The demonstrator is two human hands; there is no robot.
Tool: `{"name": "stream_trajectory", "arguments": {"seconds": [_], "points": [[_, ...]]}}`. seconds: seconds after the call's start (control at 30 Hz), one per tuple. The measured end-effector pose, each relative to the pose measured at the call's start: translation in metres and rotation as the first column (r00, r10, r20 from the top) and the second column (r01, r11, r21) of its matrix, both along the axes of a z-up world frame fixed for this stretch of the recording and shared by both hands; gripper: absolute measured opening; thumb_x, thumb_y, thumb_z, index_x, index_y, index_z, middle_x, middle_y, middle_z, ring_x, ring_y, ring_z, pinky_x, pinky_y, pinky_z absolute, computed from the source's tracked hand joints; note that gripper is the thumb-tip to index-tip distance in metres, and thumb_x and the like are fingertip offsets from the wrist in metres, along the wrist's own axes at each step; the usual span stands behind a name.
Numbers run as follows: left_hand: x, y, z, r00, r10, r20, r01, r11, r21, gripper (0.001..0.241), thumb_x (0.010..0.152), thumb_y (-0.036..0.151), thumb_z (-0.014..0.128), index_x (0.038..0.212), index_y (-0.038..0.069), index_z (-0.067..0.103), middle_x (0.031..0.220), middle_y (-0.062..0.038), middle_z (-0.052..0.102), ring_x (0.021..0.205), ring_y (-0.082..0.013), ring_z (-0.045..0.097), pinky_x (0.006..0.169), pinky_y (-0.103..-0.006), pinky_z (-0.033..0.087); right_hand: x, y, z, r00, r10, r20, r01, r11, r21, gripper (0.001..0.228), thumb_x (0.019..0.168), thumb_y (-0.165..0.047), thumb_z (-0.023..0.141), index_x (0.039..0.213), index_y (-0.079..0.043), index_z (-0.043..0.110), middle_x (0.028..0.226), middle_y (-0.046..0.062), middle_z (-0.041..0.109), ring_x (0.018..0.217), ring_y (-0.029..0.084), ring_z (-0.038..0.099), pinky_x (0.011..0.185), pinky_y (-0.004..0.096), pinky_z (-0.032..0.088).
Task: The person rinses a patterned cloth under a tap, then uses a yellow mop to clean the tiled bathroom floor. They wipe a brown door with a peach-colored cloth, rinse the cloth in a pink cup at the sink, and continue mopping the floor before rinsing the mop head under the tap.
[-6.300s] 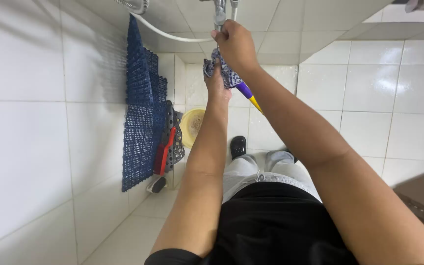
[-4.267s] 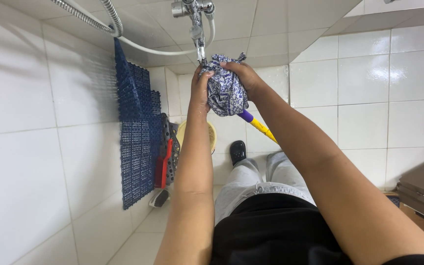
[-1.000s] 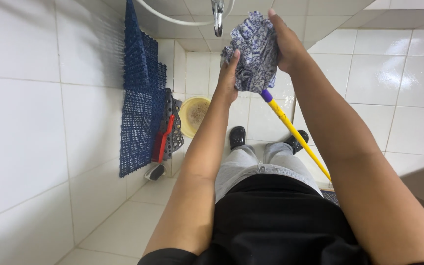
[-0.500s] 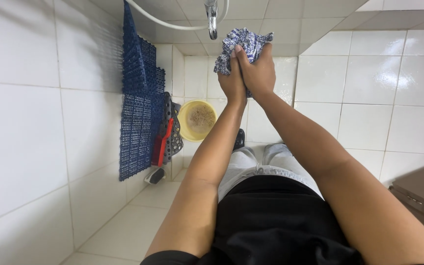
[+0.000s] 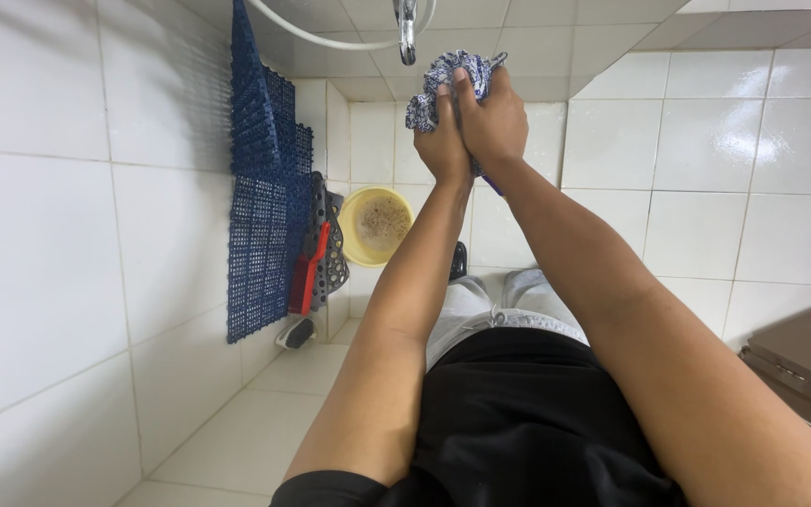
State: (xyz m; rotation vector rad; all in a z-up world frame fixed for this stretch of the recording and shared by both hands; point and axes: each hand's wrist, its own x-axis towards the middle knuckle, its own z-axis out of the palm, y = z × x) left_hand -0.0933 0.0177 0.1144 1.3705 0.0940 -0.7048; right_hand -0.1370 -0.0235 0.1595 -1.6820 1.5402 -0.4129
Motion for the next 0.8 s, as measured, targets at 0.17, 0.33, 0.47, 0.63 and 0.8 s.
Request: {"name": "stream_trajectory", "arguments": {"seconds": [0.17,0.33,0.47,0.63,0.8], "points": [[0.013,0.001,-0.050,0.983,-0.151,0.106,0.154,0.988,-0.026,0.066,0.095,0.048,0.071,0.133,-0.006,0.059,0.126,-0.020,0.067,0.115,-0.0273,0.067,0.095,-0.0386,0.055,-0.004,-0.007,-0.001,1.000,-0.007,0.024,0.007,1.000,-0.016,0.059,0.096,-0.062,0.059,0.108,-0.004,0.059,0.083,0.015,0.073,0.082,0.035,0.073,0.076,0.048,0.055],[0.051,0.008,-0.056,0.946,-0.284,-0.156,0.291,0.956,0.024,0.105,0.088,0.051,0.075,0.161,0.016,0.008,0.144,-0.023,0.042,0.136,-0.0356,0.048,0.109,-0.0506,0.052,-0.017,-0.015,-0.009,0.989,-0.021,0.144,0.030,0.998,-0.064,0.057,0.095,-0.059,0.064,0.103,-0.002,0.064,0.084,0.014,0.074,0.081,0.030,0.074,0.077,0.044,0.055],[0.062,0.014,-0.017,0.859,-0.431,-0.276,0.320,0.873,-0.367,0.080,0.081,0.039,0.077,0.146,0.019,0.036,0.132,-0.015,0.060,0.122,-0.0297,0.062,0.098,-0.0454,0.056,-0.025,-0.025,-0.015,0.952,0.081,0.294,-0.113,0.989,0.093,0.061,0.091,-0.057,0.068,0.113,-0.001,0.067,0.094,0.014,0.077,0.086,0.022,0.077,0.078,0.035,0.058],[0.059,0.009,-0.019,0.852,-0.496,-0.167,0.386,0.811,-0.439,0.049,0.087,0.022,0.075,0.129,0.005,0.057,0.111,-0.014,0.069,0.100,-0.0241,0.071,0.086,-0.0378,0.062,-0.031,-0.045,-0.010,0.914,0.146,0.378,-0.267,0.918,0.292,0.063,0.088,-0.050,0.076,0.120,0.003,0.065,0.104,0.017,0.075,0.090,0.023,0.076,0.079,0.032,0.061],[0.059,-0.002,-0.018,0.897,-0.441,0.002,0.393,0.796,-0.460,0.020,0.094,0.014,0.069,0.107,-0.001,0.067,0.094,-0.009,0.069,0.082,-0.0174,0.067,0.071,-0.0323,0.056,-0.023,-0.043,0.023,0.733,-0.095,0.673,-0.312,0.832,0.458,0.060,0.084,-0.030,0.077,0.129,-0.011,0.042,0.106,0.015,0.068,0.090,0.022,0.077,0.077,0.036,0.068]]}}
